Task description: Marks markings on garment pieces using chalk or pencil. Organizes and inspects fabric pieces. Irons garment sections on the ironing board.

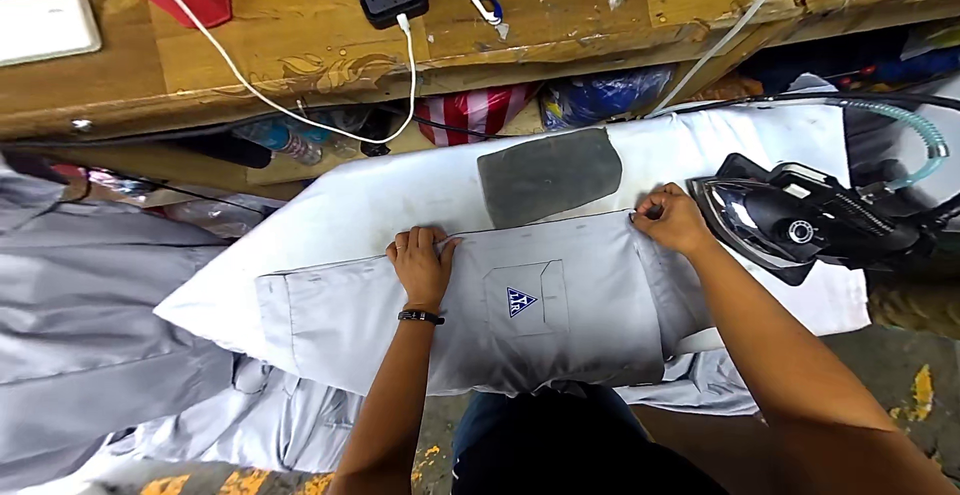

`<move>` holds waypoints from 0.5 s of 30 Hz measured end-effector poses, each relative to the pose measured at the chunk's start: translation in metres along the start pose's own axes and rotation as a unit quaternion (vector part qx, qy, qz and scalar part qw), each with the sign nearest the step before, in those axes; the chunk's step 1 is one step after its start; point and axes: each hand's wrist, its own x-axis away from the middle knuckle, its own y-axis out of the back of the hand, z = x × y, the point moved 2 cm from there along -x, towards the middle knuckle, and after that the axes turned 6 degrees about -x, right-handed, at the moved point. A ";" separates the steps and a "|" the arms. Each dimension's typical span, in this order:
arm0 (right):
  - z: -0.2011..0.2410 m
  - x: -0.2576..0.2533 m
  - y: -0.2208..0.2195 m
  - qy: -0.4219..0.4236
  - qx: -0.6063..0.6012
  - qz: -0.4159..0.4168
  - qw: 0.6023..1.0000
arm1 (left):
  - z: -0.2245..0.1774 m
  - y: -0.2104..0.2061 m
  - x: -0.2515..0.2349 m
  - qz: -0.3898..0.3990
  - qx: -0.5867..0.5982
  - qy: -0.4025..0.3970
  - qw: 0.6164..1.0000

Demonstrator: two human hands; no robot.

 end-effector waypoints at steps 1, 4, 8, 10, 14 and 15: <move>-0.002 0.000 0.000 0.002 0.000 0.004 1.000 | 0.008 0.003 0.002 0.003 0.000 0.000 1.000; -0.006 -0.004 -0.002 -0.010 0.003 0.010 1.000 | 0.037 0.011 0.009 0.005 -0.004 -0.001 1.000; -0.008 -0.007 -0.003 -0.026 0.005 0.013 1.000 | 0.076 0.027 0.018 -0.005 -0.022 0.023 0.999; -0.009 -0.008 -0.003 -0.030 0.003 0.017 0.999 | 0.095 0.034 0.023 -0.008 -0.040 0.055 0.998; -0.017 -0.010 -0.005 -0.041 -0.002 0.022 0.999 | 0.137 0.060 0.039 -0.062 -0.078 0.195 0.976; -0.019 -0.010 -0.005 -0.038 0.000 0.023 0.999 | 0.148 0.068 0.043 -0.078 -0.080 0.234 0.966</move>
